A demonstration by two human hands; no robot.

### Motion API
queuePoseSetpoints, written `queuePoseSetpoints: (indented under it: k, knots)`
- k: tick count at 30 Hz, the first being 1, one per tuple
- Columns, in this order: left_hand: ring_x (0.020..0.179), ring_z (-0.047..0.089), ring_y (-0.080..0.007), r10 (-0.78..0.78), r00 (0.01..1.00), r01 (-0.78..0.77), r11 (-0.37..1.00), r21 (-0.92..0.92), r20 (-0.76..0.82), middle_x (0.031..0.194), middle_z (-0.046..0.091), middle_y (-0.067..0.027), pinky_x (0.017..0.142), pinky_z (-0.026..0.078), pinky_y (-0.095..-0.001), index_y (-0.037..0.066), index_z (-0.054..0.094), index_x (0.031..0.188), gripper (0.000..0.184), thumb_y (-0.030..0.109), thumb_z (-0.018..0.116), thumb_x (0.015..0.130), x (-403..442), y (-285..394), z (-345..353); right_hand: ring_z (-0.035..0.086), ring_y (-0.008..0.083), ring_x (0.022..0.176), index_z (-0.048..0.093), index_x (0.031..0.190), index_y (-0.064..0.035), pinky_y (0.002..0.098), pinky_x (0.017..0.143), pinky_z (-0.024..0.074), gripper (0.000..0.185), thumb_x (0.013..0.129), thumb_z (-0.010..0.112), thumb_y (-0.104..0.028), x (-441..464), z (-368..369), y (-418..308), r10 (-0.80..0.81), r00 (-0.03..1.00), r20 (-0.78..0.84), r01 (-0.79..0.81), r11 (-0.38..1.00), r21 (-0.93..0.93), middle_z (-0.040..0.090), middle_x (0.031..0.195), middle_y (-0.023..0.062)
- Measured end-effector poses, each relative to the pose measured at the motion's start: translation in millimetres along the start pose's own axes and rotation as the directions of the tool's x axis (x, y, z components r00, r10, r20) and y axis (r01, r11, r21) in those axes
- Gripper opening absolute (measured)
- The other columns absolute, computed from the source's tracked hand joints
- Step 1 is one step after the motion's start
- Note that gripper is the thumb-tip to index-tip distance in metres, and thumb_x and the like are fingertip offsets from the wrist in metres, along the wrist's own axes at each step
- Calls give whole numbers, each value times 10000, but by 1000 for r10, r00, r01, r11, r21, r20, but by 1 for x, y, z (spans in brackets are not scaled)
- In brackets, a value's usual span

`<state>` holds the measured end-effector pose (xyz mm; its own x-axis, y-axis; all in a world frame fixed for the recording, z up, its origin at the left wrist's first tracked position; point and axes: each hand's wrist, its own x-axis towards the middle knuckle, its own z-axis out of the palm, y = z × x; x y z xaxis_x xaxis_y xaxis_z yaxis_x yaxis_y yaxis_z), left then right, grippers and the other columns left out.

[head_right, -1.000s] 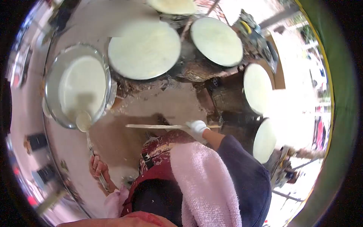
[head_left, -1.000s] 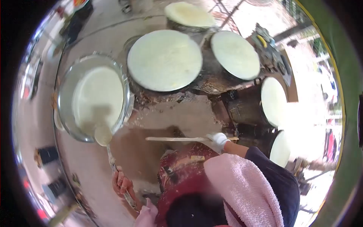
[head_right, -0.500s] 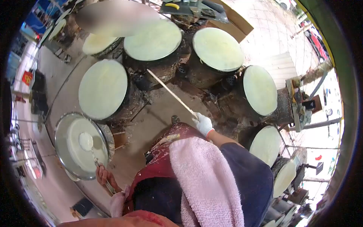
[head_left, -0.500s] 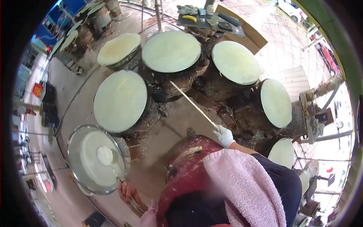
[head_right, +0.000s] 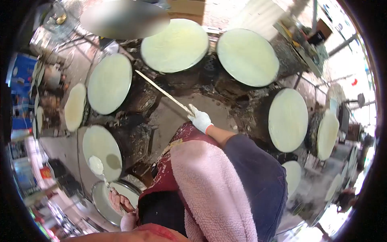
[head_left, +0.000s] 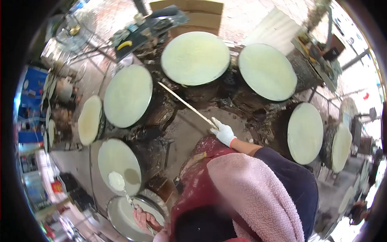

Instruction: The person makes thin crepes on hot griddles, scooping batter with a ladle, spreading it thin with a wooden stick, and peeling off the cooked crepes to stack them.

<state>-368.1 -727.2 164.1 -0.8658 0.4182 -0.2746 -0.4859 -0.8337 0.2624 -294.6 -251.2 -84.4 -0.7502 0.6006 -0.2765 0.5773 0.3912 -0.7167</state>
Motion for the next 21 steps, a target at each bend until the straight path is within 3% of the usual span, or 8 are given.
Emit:
queuePoseSetpoints:
  k: [3, 6, 8, 10, 12, 18, 19, 21]
  knots:
    - [446, 397, -42, 99, 987, -73, 977, 201, -126, 741, 560, -31, 455, 277, -225, -151, 402, 1273, 462, 241, 304, 1049, 40, -3, 17, 630, 395, 966, 469, 1381, -148, 465, 845, 491, 538, 898, 597, -347, -5, -13, 9, 58, 997, -57, -57, 998, 26, 667, 1042, 209]
    - [403, 332, -42, 230, 898, 87, 743, 664, -374, 681, 537, -6, 436, 244, -235, -140, 433, 1257, 469, 263, 313, 1050, 88, -40, 76, 632, 375, 993, 513, 1337, -125, 437, 860, 499, 494, 894, 617, -316, -17, -19, 22, 131, 976, -175, -118, 989, 85, 665, 1078, 193]
    - [390, 312, -47, -368, 928, 355, 919, 171, 52, 653, 521, 5, 426, 230, -245, -129, 447, 1239, 458, 266, 314, 1050, 120, 4, 29, 636, 393, 944, 523, 1324, -136, 471, 835, 496, 479, 897, 599, -339, -30, -14, 39, 148, 945, -291, -118, 986, 117, 674, 1013, 207]
    - [396, 321, -44, -295, 937, 324, 935, 147, -186, 615, 463, 17, 427, 226, -249, -77, 496, 1104, 387, 253, 301, 1053, 139, -5, 48, 638, 380, 948, 534, 1303, -140, 457, 832, 501, 457, 895, 604, -334, -54, -22, 34, 209, 913, -351, -177, 977, 120, 675, 1031, 188]
    - [396, 326, -45, -497, 867, 490, 863, 125, 29, 600, 435, 23, 425, 227, -245, -42, 503, 1042, 349, 236, 292, 1054, 175, 4, 22, 639, 379, 943, 538, 1294, -161, 451, 829, 505, 439, 896, 602, -334, -82, -19, 36, 252, 877, -409, -215, 967, 135, 676, 1034, 179]
    - [407, 358, -58, -569, 820, 571, 811, 124, -59, 658, 435, 29, 438, 278, -234, -2, 482, 1058, 261, 174, 288, 1051, 208, -19, 37, 656, 351, 911, 556, 1249, -176, 452, 783, 515, 384, 899, 586, -331, -177, -3, 20, 407, 848, -340, -450, 891, -57, 686, 1001, 149]
    - [423, 372, -60, -562, 814, 569, 722, 393, -146, 684, 431, 28, 464, 318, -235, -3, 461, 1078, 234, 162, 297, 1050, 214, -15, 34, 657, 349, 905, 555, 1247, -176, 452, 776, 515, 383, 898, 584, -330, -190, -3, 15, 437, 844, -311, -486, 868, -100, 686, 998, 148]
    - [423, 362, -50, -393, 913, 282, 419, 863, -108, 672, 411, 33, 448, 310, -224, -5, 445, 1092, 222, 161, 305, 1050, 208, -23, 38, 660, 340, 915, 549, 1240, -178, 451, 783, 512, 372, 900, 558, -326, -206, 0, 19, 466, 846, -259, -516, 838, -178, 684, 1012, 144]
